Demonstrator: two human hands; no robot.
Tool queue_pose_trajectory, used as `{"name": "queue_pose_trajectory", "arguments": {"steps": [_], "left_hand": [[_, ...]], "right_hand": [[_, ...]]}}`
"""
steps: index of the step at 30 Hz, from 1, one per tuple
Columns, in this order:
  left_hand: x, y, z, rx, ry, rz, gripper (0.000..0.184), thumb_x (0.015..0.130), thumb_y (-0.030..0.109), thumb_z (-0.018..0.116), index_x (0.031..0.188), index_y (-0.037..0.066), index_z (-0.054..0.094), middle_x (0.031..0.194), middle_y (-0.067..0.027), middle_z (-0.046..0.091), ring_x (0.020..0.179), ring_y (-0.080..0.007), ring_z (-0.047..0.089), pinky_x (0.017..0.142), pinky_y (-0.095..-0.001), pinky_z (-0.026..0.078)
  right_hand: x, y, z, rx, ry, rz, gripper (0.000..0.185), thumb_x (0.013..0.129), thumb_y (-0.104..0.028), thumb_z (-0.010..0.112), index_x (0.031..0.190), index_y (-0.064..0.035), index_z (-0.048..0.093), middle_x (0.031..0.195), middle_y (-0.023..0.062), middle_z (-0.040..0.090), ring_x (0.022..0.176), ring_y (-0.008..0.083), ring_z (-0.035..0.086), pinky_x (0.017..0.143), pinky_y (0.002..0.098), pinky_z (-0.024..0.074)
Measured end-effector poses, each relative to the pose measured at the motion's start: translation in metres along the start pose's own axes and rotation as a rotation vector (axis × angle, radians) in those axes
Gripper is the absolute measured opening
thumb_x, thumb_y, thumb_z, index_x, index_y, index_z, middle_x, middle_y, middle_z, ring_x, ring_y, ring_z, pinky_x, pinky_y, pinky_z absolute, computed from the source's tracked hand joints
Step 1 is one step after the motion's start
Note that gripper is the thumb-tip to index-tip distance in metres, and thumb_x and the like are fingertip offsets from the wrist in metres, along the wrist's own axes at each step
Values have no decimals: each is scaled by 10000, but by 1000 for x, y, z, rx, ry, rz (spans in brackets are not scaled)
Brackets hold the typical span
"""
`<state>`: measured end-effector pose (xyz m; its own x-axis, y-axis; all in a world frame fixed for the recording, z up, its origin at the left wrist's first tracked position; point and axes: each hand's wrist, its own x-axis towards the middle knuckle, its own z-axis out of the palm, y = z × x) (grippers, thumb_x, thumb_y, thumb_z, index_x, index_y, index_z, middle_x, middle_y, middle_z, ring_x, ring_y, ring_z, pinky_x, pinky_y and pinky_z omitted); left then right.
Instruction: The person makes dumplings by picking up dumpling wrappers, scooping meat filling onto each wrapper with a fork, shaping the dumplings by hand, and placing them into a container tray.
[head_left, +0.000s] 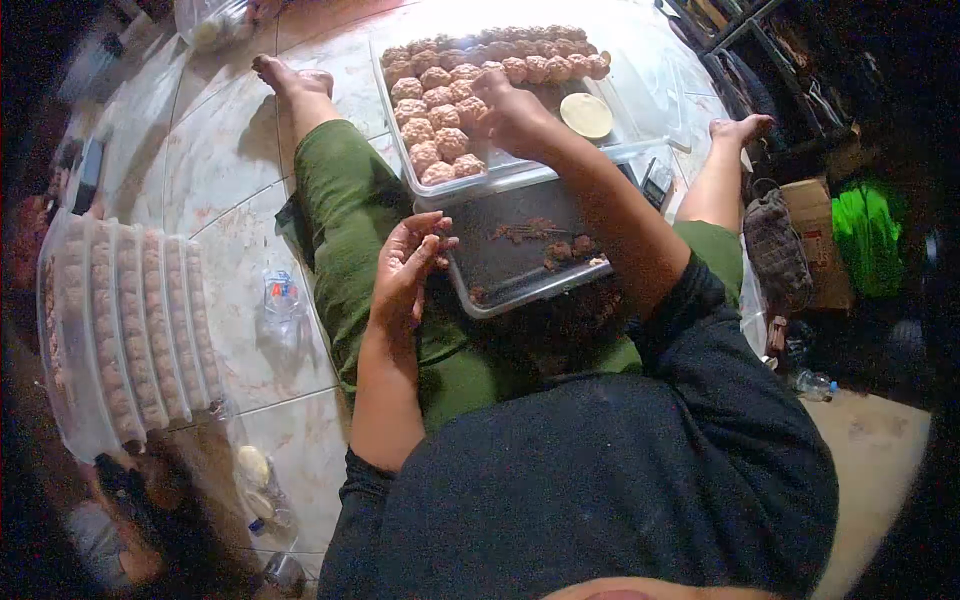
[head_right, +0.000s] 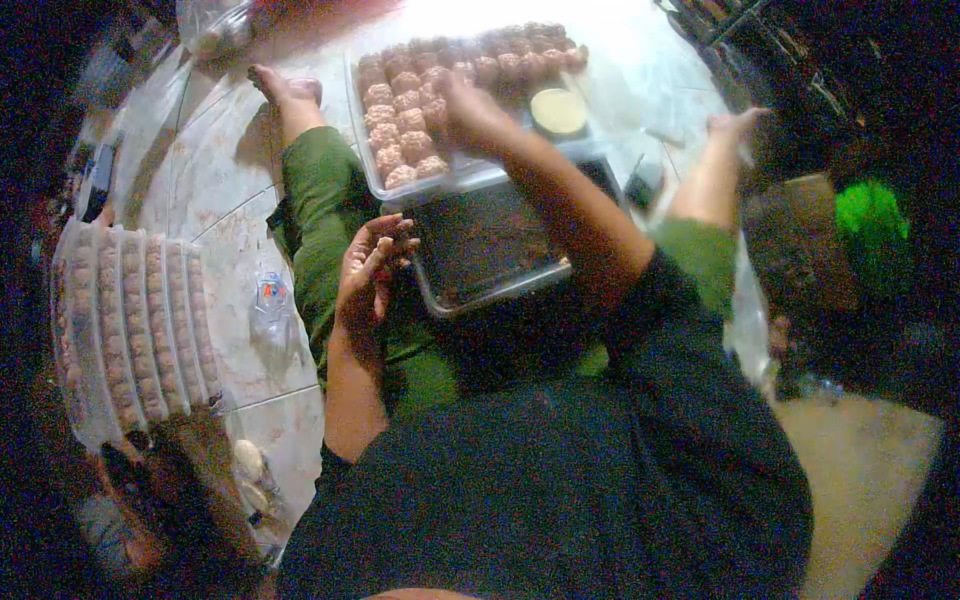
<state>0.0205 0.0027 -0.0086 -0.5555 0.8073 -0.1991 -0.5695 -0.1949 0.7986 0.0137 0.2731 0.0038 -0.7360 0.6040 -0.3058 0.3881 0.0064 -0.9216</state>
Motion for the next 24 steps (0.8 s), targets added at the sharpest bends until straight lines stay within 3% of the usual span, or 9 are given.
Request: {"name": "queue_pose_trajectory", "arguments": {"steps": [4, 5, 7, 10, 12, 13, 16, 20, 24], "left_hand": [[-2, -4, -3, -4, -63, 109, 172, 787, 73, 624, 922, 43, 522, 1020, -97, 555, 797, -149, 580, 671, -247, 448], [-1, -10, -8, -33, -90, 122, 154, 779, 66, 631, 887, 46, 523, 1008, -98, 554, 773, -148, 582, 657, -246, 452], [-3, -10, -10, -55, -118, 136, 121, 775, 63, 637, 854, 43, 547, 964, -89, 552, 715, -142, 584, 619, -242, 461], [-5, -16, -11, 71, -53, 156, 166, 767, 68, 647, 909, 30, 568, 979, -89, 554, 726, -145, 587, 613, -244, 463], [-8, -10, 0, 52, -22, 88, 284, 790, 86, 617, 1054, 21, 537, 1024, -97, 550, 755, -170, 596, 613, -241, 459], [-8, -10, 4, 39, -44, 88, 304, 799, 90, 605, 1083, 21, 523, 1038, -100, 548, 767, -178, 598, 615, -240, 458], [-2, -14, 2, -6, -93, 91, 376, 830, 101, 559, 1183, 30, 451, 1075, -102, 541, 812, -195, 595, 624, -239, 460], [-4, -17, 2, -92, -107, 87, 411, 836, 126, 561, 1213, 37, 425, 1098, -101, 538, 848, -194, 588, 644, -240, 465], [-9, -21, 6, -101, -98, 118, 424, 850, 176, 549, 1227, 37, 415, 1122, -101, 533, 919, -197, 568, 693, -250, 472]], "right_hand": [[-38, -29, -28, -570, 10, -388, 288, 791, -84, 613, 1042, -17, 489, 890, 195, 562, 646, 206, 563, 532, 312, 464], [-39, -24, -45, -681, 115, -542, 256, 788, -223, 646, 908, -20, 546, 792, 146, 598, 649, 203, 573, 538, 326, 466], [-53, -40, -77, -994, 311, -555, 228, 763, -233, 670, 762, -22, 582, 687, 98, 612, 643, 175, 594, 592, 293, 483], [-30, -6, -135, -913, 174, -801, 181, 784, -164, 640, 931, -58, 636, 770, 111, 628, 701, 193, 605, 687, 290, 494], [10, 26, -153, 116, 113, -51, 177, 762, -94, 641, 936, -69, 657, 849, 110, 637, 751, 197, 612, 716, 280, 494], [9, 33, -159, -361, 44, -67, 142, 736, -66, 639, 875, -57, 664, 823, 96, 644, 739, 197, 616, 676, 269, 496], [-5, 31, -158, -1064, 72, -460, 132, 710, -68, 642, 839, -77, 668, 775, 93, 643, 691, 203, 610, 625, 275, 490], [-18, 30, -155, -709, 224, -540, 92, 741, -114, 560, 745, -94, 650, 741, 112, 635, 699, 260, 615, 623, 344, 483], [-26, 20, -148, -682, 258, -231, 186, 784, -192, 470, 860, -98, 612, 971, 134, 585, 886, 274, 582, 744, 373, 449]]}}
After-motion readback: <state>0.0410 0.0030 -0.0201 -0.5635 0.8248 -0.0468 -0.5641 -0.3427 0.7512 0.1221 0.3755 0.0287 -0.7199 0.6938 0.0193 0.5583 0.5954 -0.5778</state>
